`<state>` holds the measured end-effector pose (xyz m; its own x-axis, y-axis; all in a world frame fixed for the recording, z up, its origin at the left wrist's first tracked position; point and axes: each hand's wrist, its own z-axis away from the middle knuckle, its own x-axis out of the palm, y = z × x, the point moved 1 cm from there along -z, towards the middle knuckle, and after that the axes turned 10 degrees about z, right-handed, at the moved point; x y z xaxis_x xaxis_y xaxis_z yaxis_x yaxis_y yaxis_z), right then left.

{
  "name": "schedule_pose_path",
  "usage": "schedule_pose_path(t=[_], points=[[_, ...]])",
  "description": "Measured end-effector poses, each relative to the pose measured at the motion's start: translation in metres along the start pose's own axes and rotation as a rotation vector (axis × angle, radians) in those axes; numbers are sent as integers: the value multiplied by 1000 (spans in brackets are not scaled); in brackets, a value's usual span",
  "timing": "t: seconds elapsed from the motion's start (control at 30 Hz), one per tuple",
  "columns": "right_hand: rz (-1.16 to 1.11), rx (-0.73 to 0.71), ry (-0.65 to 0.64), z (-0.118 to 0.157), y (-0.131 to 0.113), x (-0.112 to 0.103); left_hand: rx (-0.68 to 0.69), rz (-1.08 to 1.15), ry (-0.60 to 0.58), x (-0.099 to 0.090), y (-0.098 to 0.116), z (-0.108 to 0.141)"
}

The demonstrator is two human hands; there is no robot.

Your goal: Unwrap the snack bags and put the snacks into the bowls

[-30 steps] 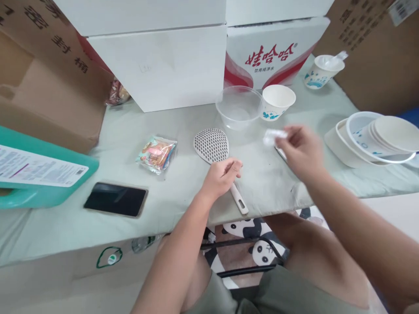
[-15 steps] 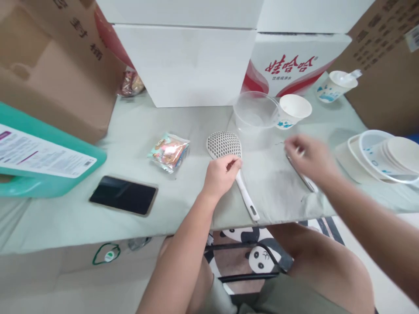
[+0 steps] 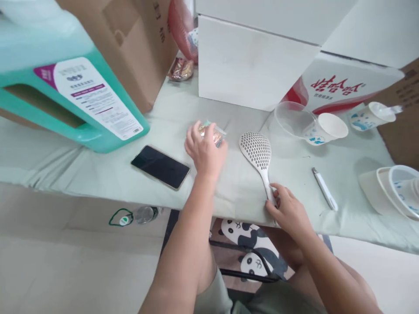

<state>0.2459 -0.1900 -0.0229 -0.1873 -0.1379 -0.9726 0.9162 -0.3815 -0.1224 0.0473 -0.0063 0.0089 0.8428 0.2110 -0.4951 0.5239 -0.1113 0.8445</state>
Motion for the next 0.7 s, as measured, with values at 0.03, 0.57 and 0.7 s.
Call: schedule_pose_path(t=[0.03,0.57,0.7], points=[[7,0,3,0,0,0,-49,-43,-33,-3,-6,-3],[-80,176,239,-5,26,-3,-504,970,-677,-1,-8,2],[59,401,393,-16,78,-14,-692,1408,-943,1,5,9]])
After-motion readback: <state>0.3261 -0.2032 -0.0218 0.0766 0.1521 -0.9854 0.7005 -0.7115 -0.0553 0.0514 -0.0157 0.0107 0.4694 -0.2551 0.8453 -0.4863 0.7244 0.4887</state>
